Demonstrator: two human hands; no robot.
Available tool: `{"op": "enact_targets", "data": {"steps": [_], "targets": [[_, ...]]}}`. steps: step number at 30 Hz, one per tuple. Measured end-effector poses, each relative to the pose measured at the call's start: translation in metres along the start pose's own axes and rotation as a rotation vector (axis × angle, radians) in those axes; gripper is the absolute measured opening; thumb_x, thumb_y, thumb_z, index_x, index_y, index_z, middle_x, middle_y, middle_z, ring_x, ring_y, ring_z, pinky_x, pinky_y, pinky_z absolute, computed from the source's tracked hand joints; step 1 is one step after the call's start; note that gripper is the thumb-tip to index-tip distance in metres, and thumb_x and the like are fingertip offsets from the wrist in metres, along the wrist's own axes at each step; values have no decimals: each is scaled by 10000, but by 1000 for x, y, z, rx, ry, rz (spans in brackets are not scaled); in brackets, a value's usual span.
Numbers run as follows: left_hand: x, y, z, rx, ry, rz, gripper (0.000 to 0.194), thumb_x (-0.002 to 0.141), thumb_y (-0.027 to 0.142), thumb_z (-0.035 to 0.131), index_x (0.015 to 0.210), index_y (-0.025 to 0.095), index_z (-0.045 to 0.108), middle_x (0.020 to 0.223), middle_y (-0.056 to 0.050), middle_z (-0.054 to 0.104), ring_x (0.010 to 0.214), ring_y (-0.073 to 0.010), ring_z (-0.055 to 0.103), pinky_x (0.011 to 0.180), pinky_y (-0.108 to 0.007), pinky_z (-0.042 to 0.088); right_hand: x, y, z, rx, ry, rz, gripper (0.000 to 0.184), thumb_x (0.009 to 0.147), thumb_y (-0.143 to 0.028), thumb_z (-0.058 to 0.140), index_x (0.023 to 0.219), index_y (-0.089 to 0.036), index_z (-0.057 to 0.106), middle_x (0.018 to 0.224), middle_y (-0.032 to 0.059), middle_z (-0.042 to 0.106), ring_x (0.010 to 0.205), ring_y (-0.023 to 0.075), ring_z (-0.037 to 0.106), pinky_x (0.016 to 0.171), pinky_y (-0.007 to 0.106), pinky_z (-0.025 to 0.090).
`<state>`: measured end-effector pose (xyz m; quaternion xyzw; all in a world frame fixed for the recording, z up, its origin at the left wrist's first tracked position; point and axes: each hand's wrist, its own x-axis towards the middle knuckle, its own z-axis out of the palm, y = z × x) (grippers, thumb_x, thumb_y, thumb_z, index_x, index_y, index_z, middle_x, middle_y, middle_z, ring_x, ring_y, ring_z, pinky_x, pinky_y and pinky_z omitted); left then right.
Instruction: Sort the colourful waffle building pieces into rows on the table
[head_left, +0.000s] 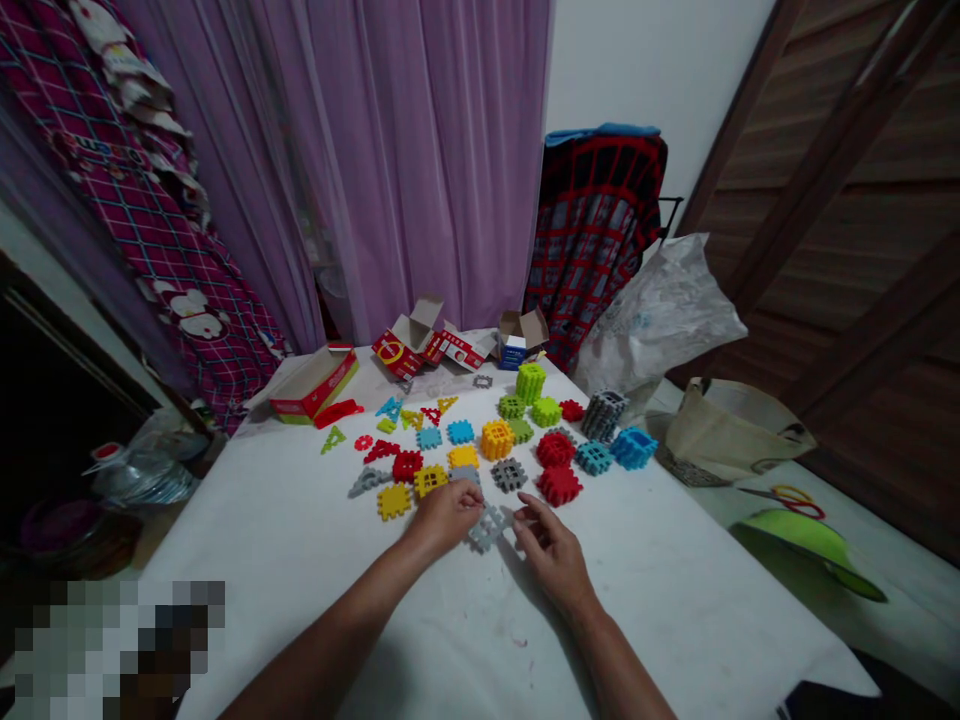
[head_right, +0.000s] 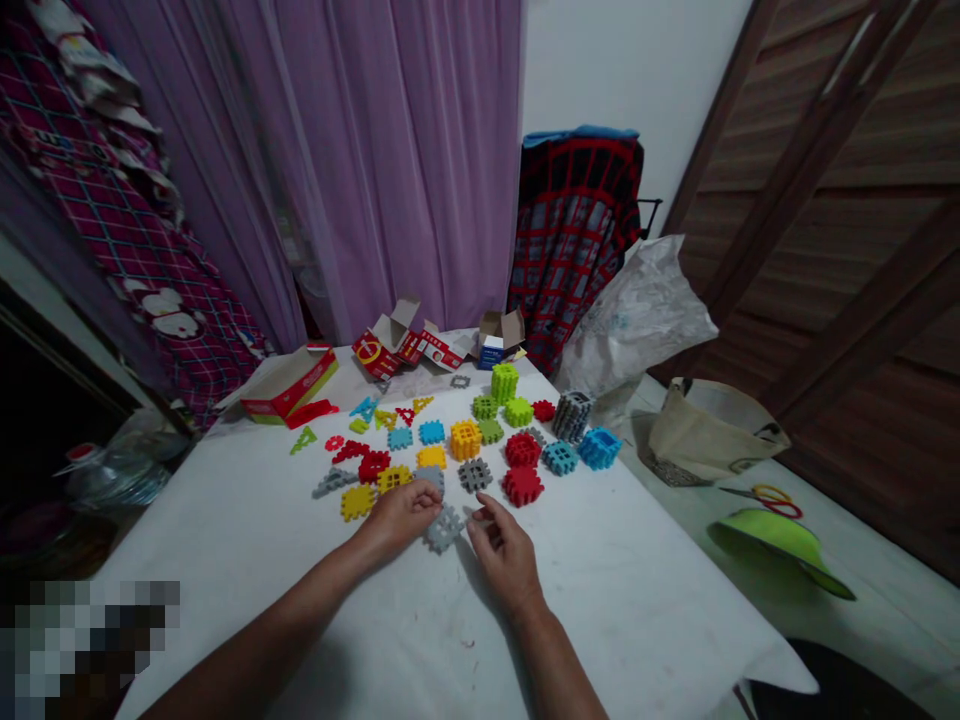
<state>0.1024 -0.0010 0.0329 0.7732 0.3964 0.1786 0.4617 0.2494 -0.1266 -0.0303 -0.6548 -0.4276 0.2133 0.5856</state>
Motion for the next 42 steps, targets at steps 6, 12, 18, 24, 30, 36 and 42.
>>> {"op": "enact_targets", "data": {"steps": [6,12,18,24,30,36,42], "targets": [[2,22,32,177,-10,81,174,819,159,556,909,217,693,868,-2,747,841,-157,688,746,-243,494,3,-2,-6,-48,-52,32,315,789,-413,577,928,-179,735,776,56,744,655,190,661,634,296,529],[1,12,57,154,85,115,286,844,119,513,1054,228,673,1042,-20,752,998,-175,686,896,-287,514,0,5,-14,-248,78,35,393,831,-384,475,1054,-150,699,826,67,730,666,187,660,648,294,528],[4,-3,68,129,133,153,467,814,52,473,1206,247,636,1199,-26,709,1127,-183,643,1022,-344,489,0,-5,-16,-608,-54,25,328,847,-217,483,1082,-169,707,989,84,724,874,207,682,779,288,496],[-2,-20,82,186,179,291,532,775,88,556,1290,218,589,1365,-86,588,1265,-216,547,1094,-406,450,1,-22,-19,-749,-118,175,232,900,-242,522,1039,-209,704,1015,57,723,903,203,687,753,263,460],[-7,-36,85,428,194,414,539,821,130,607,1349,197,522,1334,-111,609,1246,-258,552,1088,-483,449,1,-28,-21,-788,-154,206,219,906,-258,530,1034,-208,701,1022,58,719,916,209,686,738,269,450],[-4,-33,75,557,105,510,510,868,225,633,1357,183,494,1289,-120,638,1185,-274,593,1036,-471,489,-2,-14,-37,-676,-150,111,354,826,-245,604,1167,-173,666,1028,73,708,889,196,676,767,273,482],[-12,-22,67,471,-43,557,555,899,238,602,1424,224,421,1341,-114,612,1224,-241,576,1050,-445,481,-2,-13,-59,-583,-246,-44,566,774,-322,646,1327,-214,588,1086,66,687,826,185,668,713,275,508]]}}
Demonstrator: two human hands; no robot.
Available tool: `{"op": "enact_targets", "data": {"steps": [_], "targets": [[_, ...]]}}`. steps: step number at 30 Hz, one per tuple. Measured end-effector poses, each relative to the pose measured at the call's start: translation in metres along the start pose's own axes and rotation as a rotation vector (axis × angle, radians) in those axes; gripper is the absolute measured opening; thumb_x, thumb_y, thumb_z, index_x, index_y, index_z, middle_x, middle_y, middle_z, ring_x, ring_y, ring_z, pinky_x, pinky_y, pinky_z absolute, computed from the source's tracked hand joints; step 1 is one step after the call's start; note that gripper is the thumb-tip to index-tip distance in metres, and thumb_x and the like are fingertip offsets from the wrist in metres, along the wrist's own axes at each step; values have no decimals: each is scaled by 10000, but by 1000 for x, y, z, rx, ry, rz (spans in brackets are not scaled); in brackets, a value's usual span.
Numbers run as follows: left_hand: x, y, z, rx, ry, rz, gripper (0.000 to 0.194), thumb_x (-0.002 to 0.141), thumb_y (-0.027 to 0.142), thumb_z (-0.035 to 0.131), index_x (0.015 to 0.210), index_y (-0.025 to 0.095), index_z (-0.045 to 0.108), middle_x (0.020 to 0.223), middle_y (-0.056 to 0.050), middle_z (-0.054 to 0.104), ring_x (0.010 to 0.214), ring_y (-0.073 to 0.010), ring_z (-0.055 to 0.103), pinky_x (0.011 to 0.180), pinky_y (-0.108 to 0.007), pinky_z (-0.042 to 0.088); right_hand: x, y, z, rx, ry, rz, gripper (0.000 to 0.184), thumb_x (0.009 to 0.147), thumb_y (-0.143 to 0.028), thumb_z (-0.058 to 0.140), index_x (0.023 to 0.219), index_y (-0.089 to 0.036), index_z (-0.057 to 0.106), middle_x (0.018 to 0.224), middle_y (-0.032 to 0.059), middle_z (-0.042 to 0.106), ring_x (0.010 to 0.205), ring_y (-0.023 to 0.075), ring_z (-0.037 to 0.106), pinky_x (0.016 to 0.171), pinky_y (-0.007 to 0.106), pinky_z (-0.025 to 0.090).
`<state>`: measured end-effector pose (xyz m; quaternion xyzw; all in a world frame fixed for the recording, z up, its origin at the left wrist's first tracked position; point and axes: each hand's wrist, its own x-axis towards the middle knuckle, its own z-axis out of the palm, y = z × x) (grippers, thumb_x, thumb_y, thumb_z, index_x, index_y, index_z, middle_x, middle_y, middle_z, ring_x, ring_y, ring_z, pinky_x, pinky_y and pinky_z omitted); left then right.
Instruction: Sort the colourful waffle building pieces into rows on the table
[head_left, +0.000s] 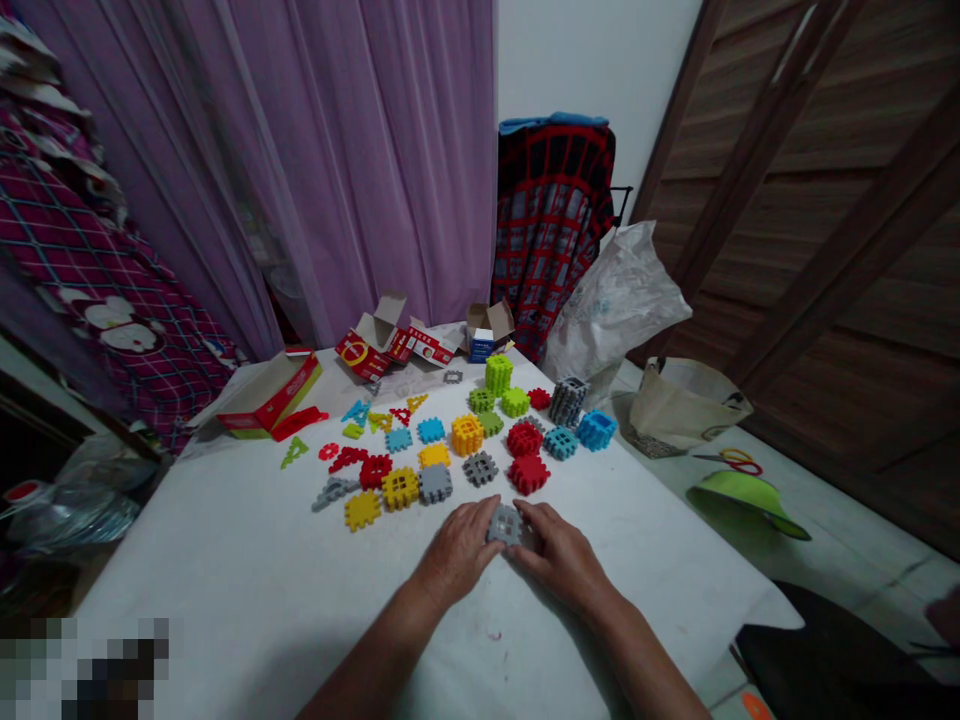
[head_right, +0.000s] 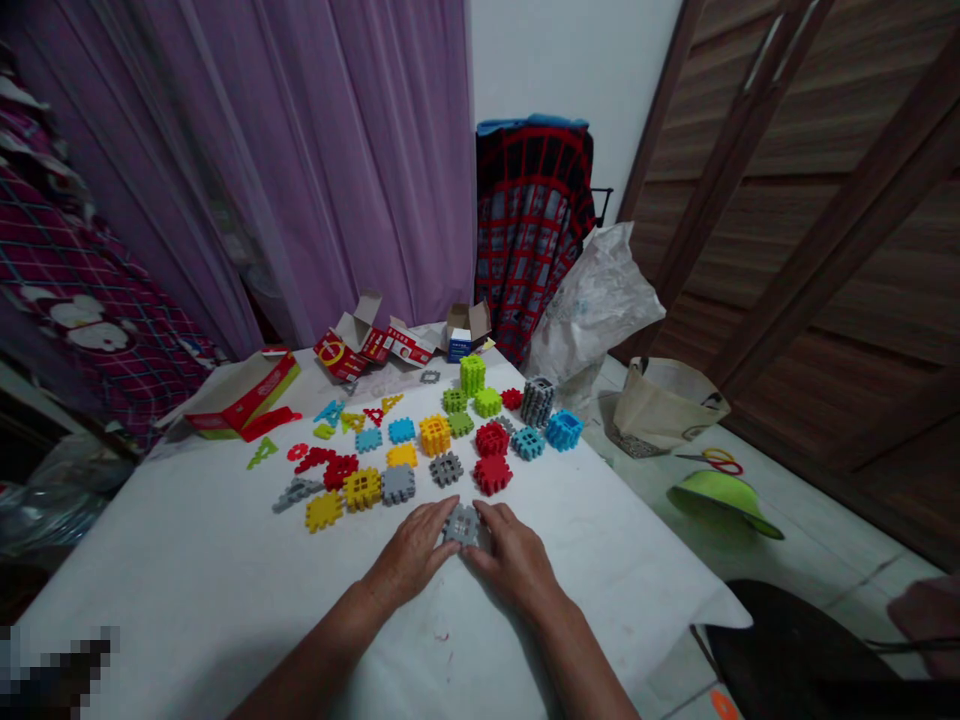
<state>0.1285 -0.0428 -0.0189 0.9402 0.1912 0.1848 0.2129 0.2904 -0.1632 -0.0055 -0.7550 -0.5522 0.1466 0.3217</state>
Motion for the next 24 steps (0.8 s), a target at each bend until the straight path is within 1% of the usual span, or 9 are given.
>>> {"op": "enact_targets", "data": {"steps": [3,6,8,10,13,16,18,20,24], "targets": [[2,6,-3,-72,-35,-9,567,905,223,585,1442,232,402,1358,-109,602,1244,-234,564,1063,-440,474,-3,-1,-10,-13,-21,-56,488,787,-360,647,1256,-225,638,1049,61,700,837,188,668,733,276,509],[4,8,-1,-147,-10,-5,560,924,241,550,1458,219,385,1399,-122,569,1294,-227,529,1096,-444,450,-5,5,-18,-39,73,-95,440,796,-436,654,1185,-231,674,1002,55,714,756,170,660,688,266,509],[4,6,1,-195,39,5,568,928,278,543,1466,200,376,1452,-141,515,1346,-232,481,1107,-445,444,-1,14,-27,-56,215,-66,427,795,-489,647,1130,-229,693,938,44,717,664,150,637,634,258,504],[3,3,5,-248,94,-10,548,933,316,529,1452,198,397,1464,-146,500,1334,-232,498,1051,-416,501,12,27,-44,-70,367,11,454,789,-560,632,1086,-225,702,869,34,708,629,149,628,611,259,498],[3,-3,8,-332,182,-93,439,960,336,461,1376,201,486,1332,-133,612,1138,-196,644,895,-342,589,50,45,-78,-97,687,213,595,762,-689,572,1038,-180,712,825,61,695,686,191,643,631,288,492],[5,-6,9,-388,248,-183,381,972,352,426,1299,210,557,1173,-102,701,977,-167,700,843,-305,596,97,55,-107,-151,833,299,665,745,-738,521,993,-155,721,902,108,699,778,231,646,678,321,485],[6,-8,9,-409,270,-218,373,963,369,436,1272,220,583,1104,-86,729,939,-165,710,833,-291,594,124,59,-115,-203,853,329,654,750,-716,525,993,-141,722,971,135,692,826,244,641,725,342,479],[6,-8,9,-425,280,-243,370,952,383,449,1248,224,604,1044,-77,747,912,-166,717,819,-277,593,144,62,-115,-257,838,338,610,765,-667,548,1021,-141,720,1023,144,680,885,255,632,774,354,473],[6,-9,10,-452,273,-264,370,948,409,444,1207,224,633,952,-60,758,857,-157,722,786,-242,587,161,69,-105,-328,792,341,528,788,-580,594,1075,-152,709,1097,141,659,1021,270,607,850,358,457]]}}
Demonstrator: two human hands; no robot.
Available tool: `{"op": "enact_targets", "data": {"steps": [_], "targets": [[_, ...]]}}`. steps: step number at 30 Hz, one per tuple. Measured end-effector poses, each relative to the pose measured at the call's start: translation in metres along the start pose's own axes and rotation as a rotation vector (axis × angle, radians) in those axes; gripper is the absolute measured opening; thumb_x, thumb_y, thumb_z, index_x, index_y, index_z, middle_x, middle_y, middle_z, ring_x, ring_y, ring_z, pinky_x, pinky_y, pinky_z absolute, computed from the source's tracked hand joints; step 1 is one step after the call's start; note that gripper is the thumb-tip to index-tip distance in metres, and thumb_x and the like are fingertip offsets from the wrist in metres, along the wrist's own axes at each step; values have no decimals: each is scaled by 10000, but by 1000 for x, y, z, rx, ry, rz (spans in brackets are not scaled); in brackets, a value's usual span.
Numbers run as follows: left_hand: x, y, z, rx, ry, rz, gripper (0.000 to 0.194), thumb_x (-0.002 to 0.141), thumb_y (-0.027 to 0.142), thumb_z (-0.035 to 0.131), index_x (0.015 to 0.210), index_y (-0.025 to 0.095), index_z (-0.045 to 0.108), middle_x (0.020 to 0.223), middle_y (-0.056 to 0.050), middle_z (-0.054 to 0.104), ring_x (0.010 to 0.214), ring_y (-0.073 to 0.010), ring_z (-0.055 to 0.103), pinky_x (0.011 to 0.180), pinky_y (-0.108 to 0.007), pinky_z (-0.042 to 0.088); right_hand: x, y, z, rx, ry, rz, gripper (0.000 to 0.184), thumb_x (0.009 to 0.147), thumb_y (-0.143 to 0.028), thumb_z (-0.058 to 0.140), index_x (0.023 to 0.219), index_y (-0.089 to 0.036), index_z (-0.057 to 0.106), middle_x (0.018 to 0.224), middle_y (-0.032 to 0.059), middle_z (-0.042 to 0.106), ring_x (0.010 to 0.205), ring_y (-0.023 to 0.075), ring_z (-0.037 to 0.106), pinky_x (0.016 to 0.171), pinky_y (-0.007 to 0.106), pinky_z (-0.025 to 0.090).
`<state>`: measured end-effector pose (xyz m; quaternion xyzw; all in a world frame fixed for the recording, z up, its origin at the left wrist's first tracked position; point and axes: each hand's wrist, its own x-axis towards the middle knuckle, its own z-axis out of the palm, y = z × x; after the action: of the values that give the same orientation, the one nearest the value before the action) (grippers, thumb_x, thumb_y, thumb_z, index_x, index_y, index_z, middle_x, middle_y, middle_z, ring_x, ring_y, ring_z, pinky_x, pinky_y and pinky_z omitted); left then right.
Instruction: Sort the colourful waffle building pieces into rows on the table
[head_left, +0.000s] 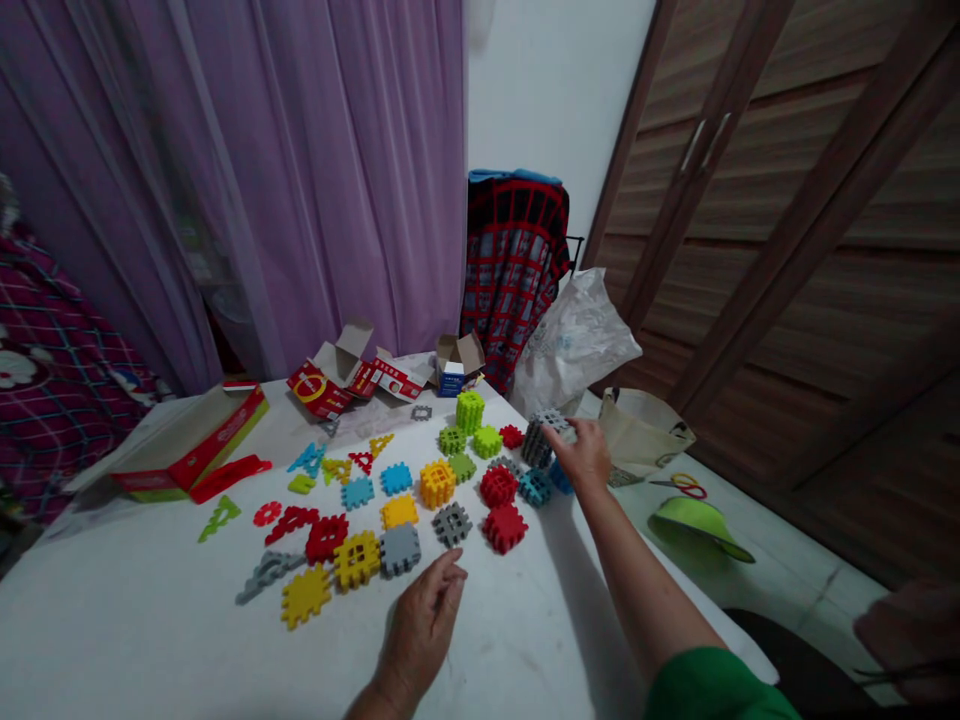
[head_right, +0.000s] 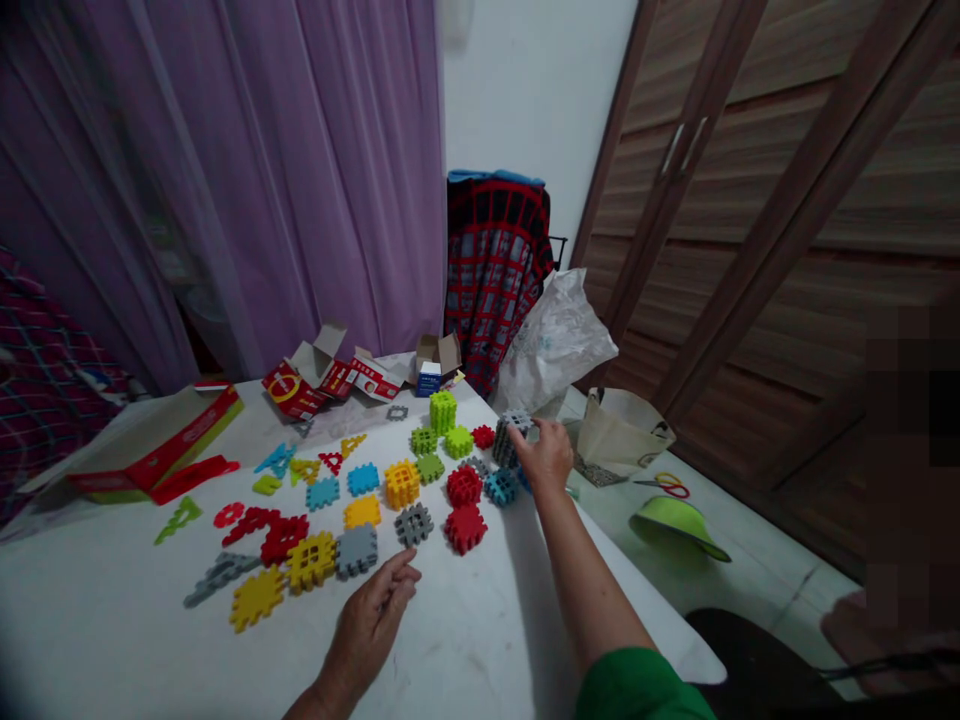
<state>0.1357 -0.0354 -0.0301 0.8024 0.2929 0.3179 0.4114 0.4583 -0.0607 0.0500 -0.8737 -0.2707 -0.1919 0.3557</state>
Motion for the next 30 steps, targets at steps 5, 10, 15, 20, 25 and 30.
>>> {"op": "enact_targets", "data": {"steps": [5,10,15,20,25,30], "targets": [[0,-3,1,-1,-11,4,366,946,430,449,1190,239,644,920,-46,758,819,-147,721,757,-219,583,0,7,10,-10,-10,-13,508,785,-572,612,1078,-169,708,1104,126,654,1041,267,591,861,358,451],[-1,-5,1,5,-25,-2,363,951,422,447,1197,238,641,929,-46,757,841,-145,722,778,-218,581,3,11,12,-14,-40,-4,527,782,-582,608,1112,-183,707,1113,112,648,1004,253,602,833,345,457],[-1,-4,1,26,-11,14,351,949,414,451,1183,238,646,914,-40,760,833,-142,724,772,-212,582,4,11,11,-15,-92,-9,545,791,-587,599,1145,-186,704,1128,107,644,971,234,612,827,328,457],[0,-4,1,48,-12,20,355,950,416,449,1181,235,648,910,-45,763,830,-148,725,781,-221,584,5,13,11,-25,-124,-26,537,803,-585,587,1154,-193,696,1134,103,651,969,226,618,820,317,458],[-2,-1,1,57,-13,36,321,948,348,458,1189,237,638,903,-31,759,835,-140,718,781,-212,574,4,17,10,-13,-105,-51,642,798,-627,558,1236,-164,638,1161,137,656,969,252,623,820,349,471],[-2,4,1,67,-28,29,307,947,294,455,1184,226,639,909,-29,755,830,-139,711,779,-217,563,-15,7,-3,121,0,-97,577,839,-598,483,1166,-160,667,1084,141,679,901,256,643,784,371,493]]}}
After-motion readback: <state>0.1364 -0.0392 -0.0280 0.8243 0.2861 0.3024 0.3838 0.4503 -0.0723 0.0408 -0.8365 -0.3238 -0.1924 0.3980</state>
